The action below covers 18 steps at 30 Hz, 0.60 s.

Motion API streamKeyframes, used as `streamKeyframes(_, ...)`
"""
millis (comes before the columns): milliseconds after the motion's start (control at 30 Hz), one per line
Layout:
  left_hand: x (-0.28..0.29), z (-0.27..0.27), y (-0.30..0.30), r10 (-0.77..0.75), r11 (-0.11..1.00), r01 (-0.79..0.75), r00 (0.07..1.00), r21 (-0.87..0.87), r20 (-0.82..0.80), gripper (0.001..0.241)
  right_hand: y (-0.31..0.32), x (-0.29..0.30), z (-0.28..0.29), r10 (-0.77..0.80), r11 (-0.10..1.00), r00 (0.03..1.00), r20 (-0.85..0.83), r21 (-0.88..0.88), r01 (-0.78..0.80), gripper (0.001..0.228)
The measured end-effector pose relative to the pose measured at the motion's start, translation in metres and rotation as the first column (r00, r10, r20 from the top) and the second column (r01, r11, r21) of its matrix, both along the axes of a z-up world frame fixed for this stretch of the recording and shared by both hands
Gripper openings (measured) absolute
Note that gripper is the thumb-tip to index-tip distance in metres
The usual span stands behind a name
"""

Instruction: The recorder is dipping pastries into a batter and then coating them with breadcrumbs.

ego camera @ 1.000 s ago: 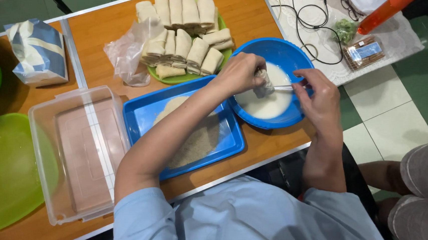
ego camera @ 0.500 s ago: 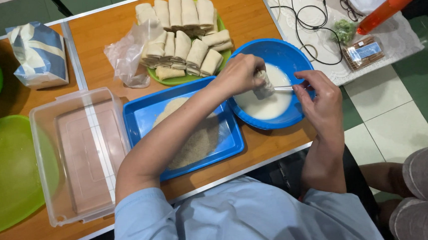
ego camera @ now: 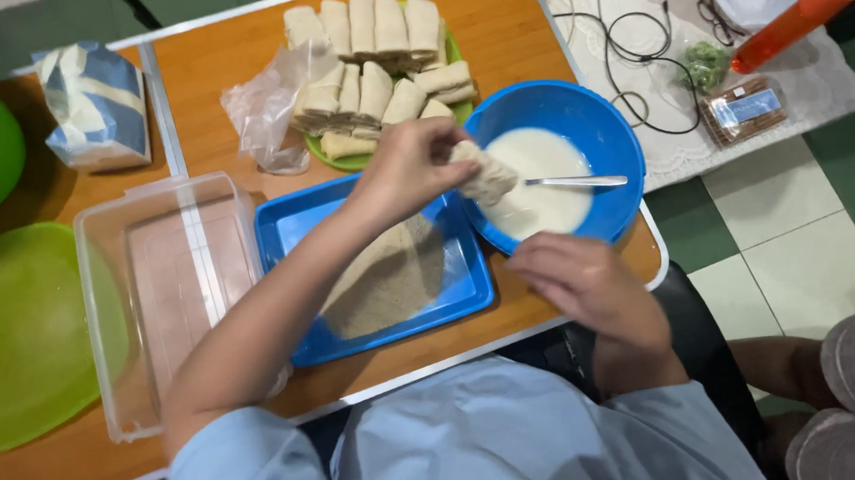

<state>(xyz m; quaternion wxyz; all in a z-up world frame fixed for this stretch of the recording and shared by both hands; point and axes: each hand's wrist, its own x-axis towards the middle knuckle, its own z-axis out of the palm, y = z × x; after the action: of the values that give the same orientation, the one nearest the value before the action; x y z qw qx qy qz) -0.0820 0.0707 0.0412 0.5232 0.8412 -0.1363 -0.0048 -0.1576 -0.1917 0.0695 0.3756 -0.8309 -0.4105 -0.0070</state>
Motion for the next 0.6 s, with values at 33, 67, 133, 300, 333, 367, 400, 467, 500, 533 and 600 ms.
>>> streamKeyframes(33, -0.010, 0.004, 0.008, 0.009, 1.000, -0.009, 1.000, -0.002, -0.005, 0.025, 0.005, 0.001, -0.005, 0.009, 1.000, 1.000, -0.005, -0.002, -0.009, 0.026)
streamKeyframes(67, -0.020, 0.008, 0.016, 0.008, 0.999, -0.008, 1.000, -0.044, 0.004, 0.025, 0.010, 0.001, -0.010, 0.111, 0.994, 0.993, -0.030, -0.017, -0.112, 0.027)
streamKeyframes(133, -0.041, 0.017, 0.030, 0.015, 0.996, -0.013, 1.000, -0.084, 0.015, 0.025, 0.020, 0.001, -0.015, 0.218, 0.975, 0.974, -0.055, -0.028, -0.220, 0.027)
streamKeyframes(300, -0.097, 0.010, 0.055, 0.218, 0.969, -0.219, 0.976, 0.111, 0.018, 0.028, 0.040, -0.001, -0.030, 0.205, 0.975, 0.977, -0.053, -0.077, -0.209, 0.022)
streamKeyframes(333, -0.107, 0.001, 0.055, 0.220, 0.969, -0.221, 0.975, 0.110, 0.018, 0.028, 0.044, 0.000, -0.036, 0.207, 0.974, 0.977, -0.053, -0.078, -0.211, 0.022)
streamKeyframes(367, -0.115, -0.008, 0.055, 0.291, 0.949, -0.287, 0.957, 0.132, -0.009, 0.029, 0.047, 0.001, -0.041, 0.175, 0.981, 0.984, -0.024, -0.086, -0.176, 0.022)
streamKeyframes(400, -0.124, -0.016, 0.055, 0.360, 0.923, -0.351, 0.932, 0.157, -0.035, 0.030, 0.051, 0.003, -0.046, 0.143, 0.985, 0.990, 0.005, -0.094, -0.141, 0.022)
streamKeyframes(467, -0.138, -0.034, 0.053, 0.408, 0.910, -0.401, 0.911, 0.108, -0.052, 0.029, 0.060, 0.004, -0.053, 0.114, 0.990, 0.993, 0.008, -0.084, -0.113, 0.021)
streamKeyframes(500, -0.145, -0.043, 0.051, 0.454, 0.891, -0.450, 0.888, 0.059, -0.072, 0.028, 0.064, 0.004, -0.056, 0.085, 0.994, 0.996, 0.010, -0.075, -0.084, 0.021)
streamKeyframes(533, -0.148, -0.048, 0.049, 0.454, 0.891, -0.450, 0.888, 0.059, -0.073, 0.028, 0.068, 0.005, -0.057, 0.085, 0.994, 0.996, 0.009, -0.076, -0.085, 0.021)
streamKeyframes(600, -0.154, -0.059, 0.045, 0.481, 0.867, -0.494, 0.864, -0.068, -0.147, 0.026, 0.075, 0.006, -0.057, 0.048, 0.995, 0.998, -0.037, -0.088, -0.051, 0.028)
